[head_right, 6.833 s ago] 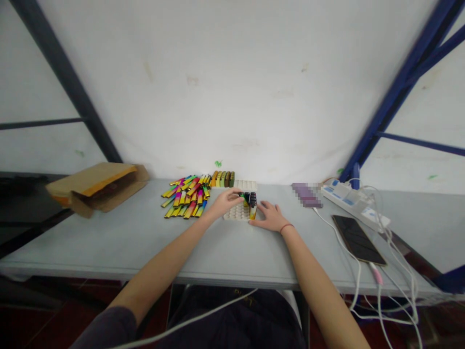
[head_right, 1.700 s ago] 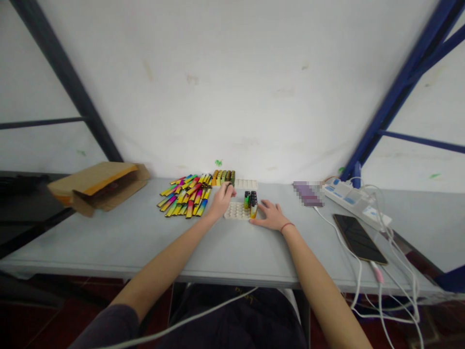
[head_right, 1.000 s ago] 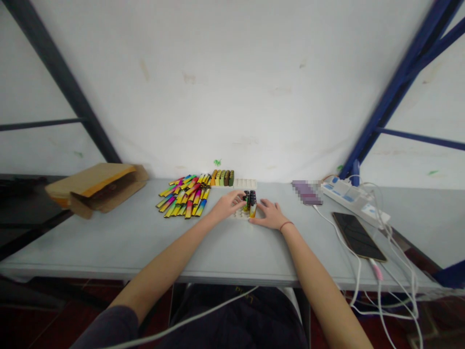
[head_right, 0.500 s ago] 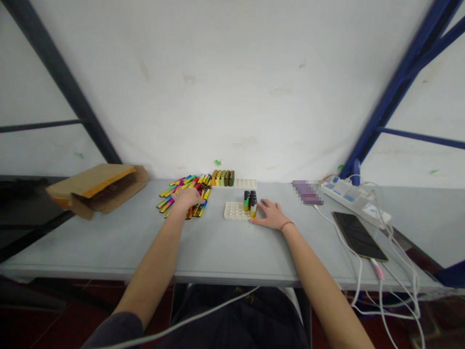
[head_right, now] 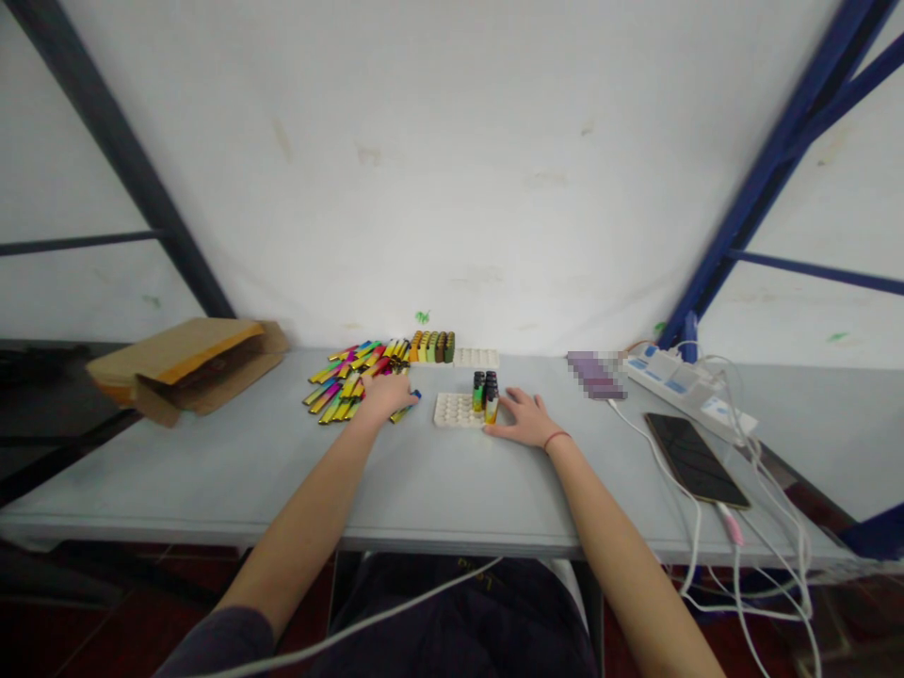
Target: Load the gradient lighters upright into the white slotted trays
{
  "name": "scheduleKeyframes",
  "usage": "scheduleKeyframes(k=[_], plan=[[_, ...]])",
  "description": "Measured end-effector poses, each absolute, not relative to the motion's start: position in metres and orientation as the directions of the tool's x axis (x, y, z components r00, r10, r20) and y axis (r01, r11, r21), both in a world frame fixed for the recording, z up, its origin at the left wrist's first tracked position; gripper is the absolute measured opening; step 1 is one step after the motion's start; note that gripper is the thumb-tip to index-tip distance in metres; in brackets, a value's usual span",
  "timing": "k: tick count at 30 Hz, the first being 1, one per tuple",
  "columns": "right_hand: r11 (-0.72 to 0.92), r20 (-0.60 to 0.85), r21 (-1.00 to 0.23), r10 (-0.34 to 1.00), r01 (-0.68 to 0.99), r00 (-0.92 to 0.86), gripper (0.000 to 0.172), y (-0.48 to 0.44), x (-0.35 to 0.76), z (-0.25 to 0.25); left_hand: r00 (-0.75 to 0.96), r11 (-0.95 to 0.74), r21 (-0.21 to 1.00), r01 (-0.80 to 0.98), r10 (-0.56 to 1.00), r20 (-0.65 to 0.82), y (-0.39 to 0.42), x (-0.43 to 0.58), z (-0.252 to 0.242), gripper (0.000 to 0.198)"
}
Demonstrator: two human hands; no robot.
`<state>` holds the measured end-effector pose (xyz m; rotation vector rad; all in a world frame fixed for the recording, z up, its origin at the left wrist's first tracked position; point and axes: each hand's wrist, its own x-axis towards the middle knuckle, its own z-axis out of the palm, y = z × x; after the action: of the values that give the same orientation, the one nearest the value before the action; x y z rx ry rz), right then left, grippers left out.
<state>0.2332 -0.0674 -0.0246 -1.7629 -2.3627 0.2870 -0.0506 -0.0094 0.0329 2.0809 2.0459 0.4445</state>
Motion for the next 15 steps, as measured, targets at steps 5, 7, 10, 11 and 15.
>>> scheduleKeyframes(k=[5, 7, 10, 11, 15], plan=[[0.276, 0.027, -0.255, 0.960, 0.927, -0.278, 0.073, -0.068, 0.233, -0.024, 0.119, -0.112, 0.160, 0.981, 0.992, -0.034, -0.018, -0.035, 0.033, 0.029], [0.275, 0.027, -0.250, 0.960, 0.928, -0.278, 0.074, -0.068, 0.233, -0.025, 0.152, -0.152, 0.319, 0.935, 0.988, 0.027, -0.014, -0.030, 0.031, 0.035], [0.283, 0.034, -0.244, 0.958, 0.928, -0.284, 0.076, -0.067, 0.234, -0.025, 0.148, -0.226, 0.710, 0.667, 0.974, 0.171, -0.005, -0.020, 0.022, 0.029], [0.285, 0.036, -0.244, 0.958, 0.927, -0.286, 0.077, -0.067, 0.234, -0.026, 0.111, -0.224, 0.823, 0.523, 0.975, 0.194, -0.003, -0.016, 0.019, 0.025], [0.283, 0.034, -0.253, 0.958, 0.925, -0.284, 0.078, -0.065, 0.235, -0.027, 0.037, 0.018, 0.999, -0.036, 0.999, -0.016, -0.002, -0.001, 0.010, 0.018]])
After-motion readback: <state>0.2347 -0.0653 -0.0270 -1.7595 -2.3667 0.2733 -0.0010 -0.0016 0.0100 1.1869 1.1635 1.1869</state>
